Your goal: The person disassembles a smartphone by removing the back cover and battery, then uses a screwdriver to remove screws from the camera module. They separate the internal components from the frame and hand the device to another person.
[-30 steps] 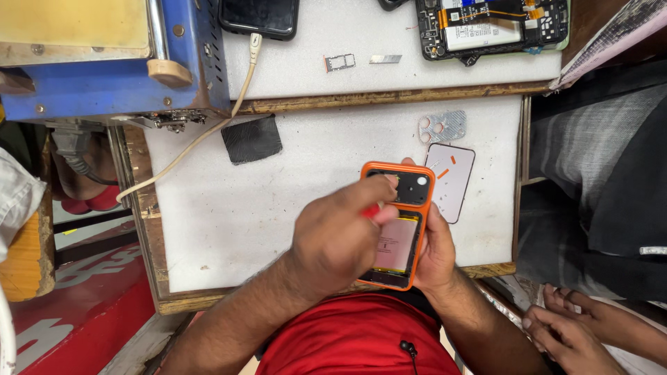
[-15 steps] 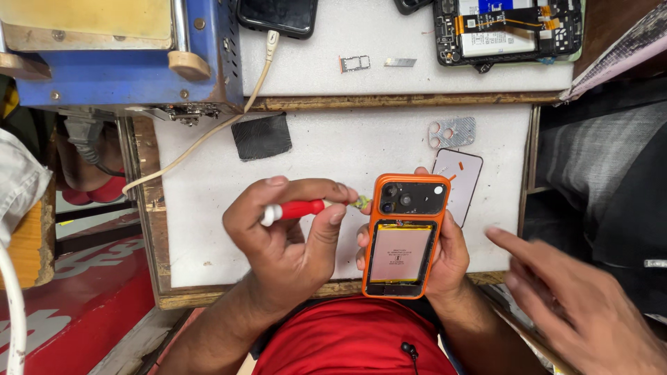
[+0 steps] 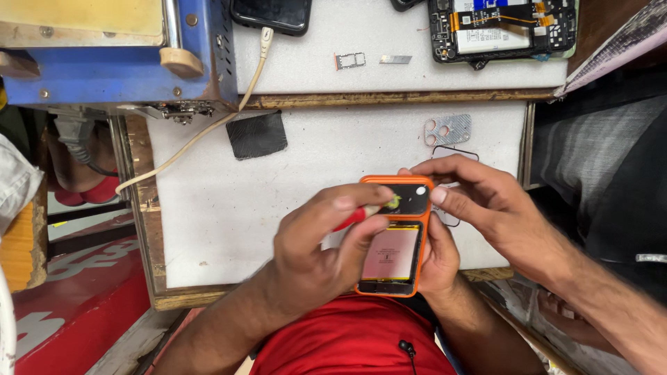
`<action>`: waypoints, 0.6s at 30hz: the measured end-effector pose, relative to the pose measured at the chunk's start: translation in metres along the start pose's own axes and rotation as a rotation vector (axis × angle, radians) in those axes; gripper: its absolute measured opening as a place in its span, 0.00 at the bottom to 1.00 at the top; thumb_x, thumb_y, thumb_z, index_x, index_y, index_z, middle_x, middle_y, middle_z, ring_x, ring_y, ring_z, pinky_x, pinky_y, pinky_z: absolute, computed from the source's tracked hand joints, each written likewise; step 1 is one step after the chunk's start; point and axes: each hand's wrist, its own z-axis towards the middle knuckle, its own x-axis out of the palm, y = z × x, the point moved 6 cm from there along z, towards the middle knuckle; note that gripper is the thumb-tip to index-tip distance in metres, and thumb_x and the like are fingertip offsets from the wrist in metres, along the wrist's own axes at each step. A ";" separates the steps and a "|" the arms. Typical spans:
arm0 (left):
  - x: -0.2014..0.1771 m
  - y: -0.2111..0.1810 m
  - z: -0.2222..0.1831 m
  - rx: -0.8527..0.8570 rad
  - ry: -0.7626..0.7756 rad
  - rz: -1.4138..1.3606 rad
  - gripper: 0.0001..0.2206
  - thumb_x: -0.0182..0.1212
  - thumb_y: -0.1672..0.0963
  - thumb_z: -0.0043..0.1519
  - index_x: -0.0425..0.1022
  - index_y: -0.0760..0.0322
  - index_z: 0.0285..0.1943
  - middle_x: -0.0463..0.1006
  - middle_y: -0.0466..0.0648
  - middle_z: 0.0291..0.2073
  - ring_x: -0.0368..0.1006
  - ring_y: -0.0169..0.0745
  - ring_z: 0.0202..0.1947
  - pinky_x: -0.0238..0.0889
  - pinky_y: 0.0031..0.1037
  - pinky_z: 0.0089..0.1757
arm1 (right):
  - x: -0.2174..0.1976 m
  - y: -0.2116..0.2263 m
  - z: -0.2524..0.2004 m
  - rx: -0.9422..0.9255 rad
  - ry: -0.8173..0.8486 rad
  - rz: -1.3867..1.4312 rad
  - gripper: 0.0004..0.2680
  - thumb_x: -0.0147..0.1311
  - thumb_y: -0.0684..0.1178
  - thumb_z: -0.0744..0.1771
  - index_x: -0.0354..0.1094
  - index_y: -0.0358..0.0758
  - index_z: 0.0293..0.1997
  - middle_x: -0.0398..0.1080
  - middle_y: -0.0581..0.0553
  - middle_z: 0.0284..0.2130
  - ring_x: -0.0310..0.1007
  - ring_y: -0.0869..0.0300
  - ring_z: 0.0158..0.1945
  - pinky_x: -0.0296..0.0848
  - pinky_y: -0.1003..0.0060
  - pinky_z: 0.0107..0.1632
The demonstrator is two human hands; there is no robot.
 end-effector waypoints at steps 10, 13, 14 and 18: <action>0.023 0.014 0.008 -0.010 -0.051 0.003 0.18 0.64 0.64 0.71 0.56 0.64 0.60 0.78 0.57 0.54 0.82 0.49 0.53 0.81 0.26 0.48 | 0.014 0.039 0.012 -0.113 0.123 0.117 0.11 0.50 0.48 0.70 0.70 0.33 0.54 0.74 0.44 0.43 0.74 0.62 0.49 0.74 0.67 0.53; 0.025 0.011 0.013 -0.047 0.004 0.112 0.12 0.66 0.63 0.69 0.64 0.67 0.52 0.79 0.56 0.51 0.82 0.49 0.51 0.80 0.27 0.46 | 0.019 0.034 0.011 -0.169 0.122 0.163 0.11 0.48 0.49 0.71 0.67 0.33 0.55 0.72 0.46 0.44 0.72 0.63 0.50 0.74 0.69 0.53; 0.025 0.006 0.017 -0.002 0.017 0.152 0.11 0.66 0.62 0.69 0.65 0.68 0.52 0.79 0.56 0.51 0.82 0.49 0.51 0.79 0.29 0.47 | 0.020 0.031 0.011 -0.159 0.114 0.188 0.11 0.48 0.49 0.71 0.66 0.33 0.55 0.71 0.46 0.44 0.71 0.64 0.50 0.74 0.69 0.52; 0.025 -0.017 0.034 0.233 0.112 0.332 0.06 0.59 0.60 0.67 0.66 0.64 0.48 0.78 0.56 0.46 0.80 0.49 0.47 0.78 0.34 0.46 | 0.019 0.021 0.011 -0.124 0.119 0.262 0.10 0.47 0.49 0.71 0.65 0.34 0.55 0.71 0.47 0.41 0.72 0.65 0.47 0.74 0.71 0.47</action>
